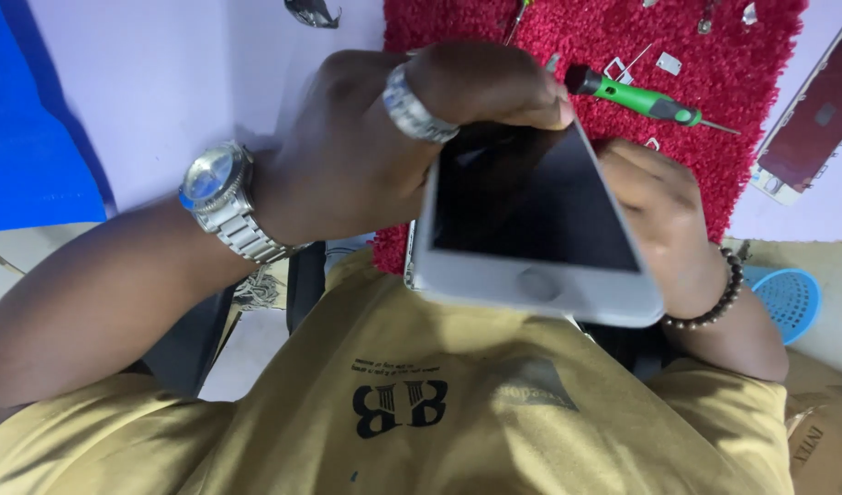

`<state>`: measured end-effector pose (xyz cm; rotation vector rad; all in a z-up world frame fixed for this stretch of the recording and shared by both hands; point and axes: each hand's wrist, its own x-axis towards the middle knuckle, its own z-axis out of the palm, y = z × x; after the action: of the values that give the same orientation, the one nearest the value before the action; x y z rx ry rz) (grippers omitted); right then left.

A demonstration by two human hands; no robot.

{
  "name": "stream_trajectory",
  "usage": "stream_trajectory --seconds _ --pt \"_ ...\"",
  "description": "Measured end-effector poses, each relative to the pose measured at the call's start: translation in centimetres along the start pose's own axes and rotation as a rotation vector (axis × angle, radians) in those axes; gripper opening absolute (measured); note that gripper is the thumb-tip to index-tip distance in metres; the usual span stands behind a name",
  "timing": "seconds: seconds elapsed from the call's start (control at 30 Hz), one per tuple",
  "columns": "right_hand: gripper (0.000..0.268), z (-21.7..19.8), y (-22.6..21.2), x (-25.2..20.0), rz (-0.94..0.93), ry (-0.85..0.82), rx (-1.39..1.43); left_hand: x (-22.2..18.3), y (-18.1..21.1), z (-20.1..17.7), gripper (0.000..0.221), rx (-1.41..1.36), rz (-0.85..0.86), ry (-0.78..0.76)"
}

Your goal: Connecting internal ribbon cables and reassembling a smartphone on a repair bench.

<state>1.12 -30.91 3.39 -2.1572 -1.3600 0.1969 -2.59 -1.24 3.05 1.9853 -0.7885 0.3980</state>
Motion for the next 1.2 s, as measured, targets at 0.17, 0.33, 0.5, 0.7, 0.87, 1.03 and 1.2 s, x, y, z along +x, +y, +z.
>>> stream_trajectory --seconds 0.17,0.33,0.5,0.7,0.87,1.03,1.2 --pt "0.026 -0.5 -4.1 2.3 0.127 0.273 0.059 0.5 3.4 -1.3 0.028 -0.38 -0.248 -0.064" --pt "0.056 0.4 -6.3 3.4 0.351 0.397 0.832 1.5 4.1 -0.6 0.048 -0.828 -0.786 -0.131" --pt "0.035 1.0 -7.1 2.9 0.408 0.505 0.721 -0.7 7.4 0.8 0.03 -0.783 -0.433 0.25" --pt "0.023 0.8 -8.5 4.0 0.44 0.592 0.755 -1.4 5.4 3.0 0.041 -0.621 -0.057 0.294" --pt "0.029 1.3 -8.7 3.8 0.506 0.67 0.724 0.0 8.4 0.0 0.04 -0.196 -0.319 0.021" --pt "0.025 1.3 -7.7 3.0 0.457 0.639 0.79 -1.2 6.2 1.4 0.056 -0.635 -0.112 0.205" --pt "0.025 0.9 -7.2 2.8 0.48 0.582 0.746 -1.3 6.5 1.8 0.045 -0.843 -0.169 0.263"
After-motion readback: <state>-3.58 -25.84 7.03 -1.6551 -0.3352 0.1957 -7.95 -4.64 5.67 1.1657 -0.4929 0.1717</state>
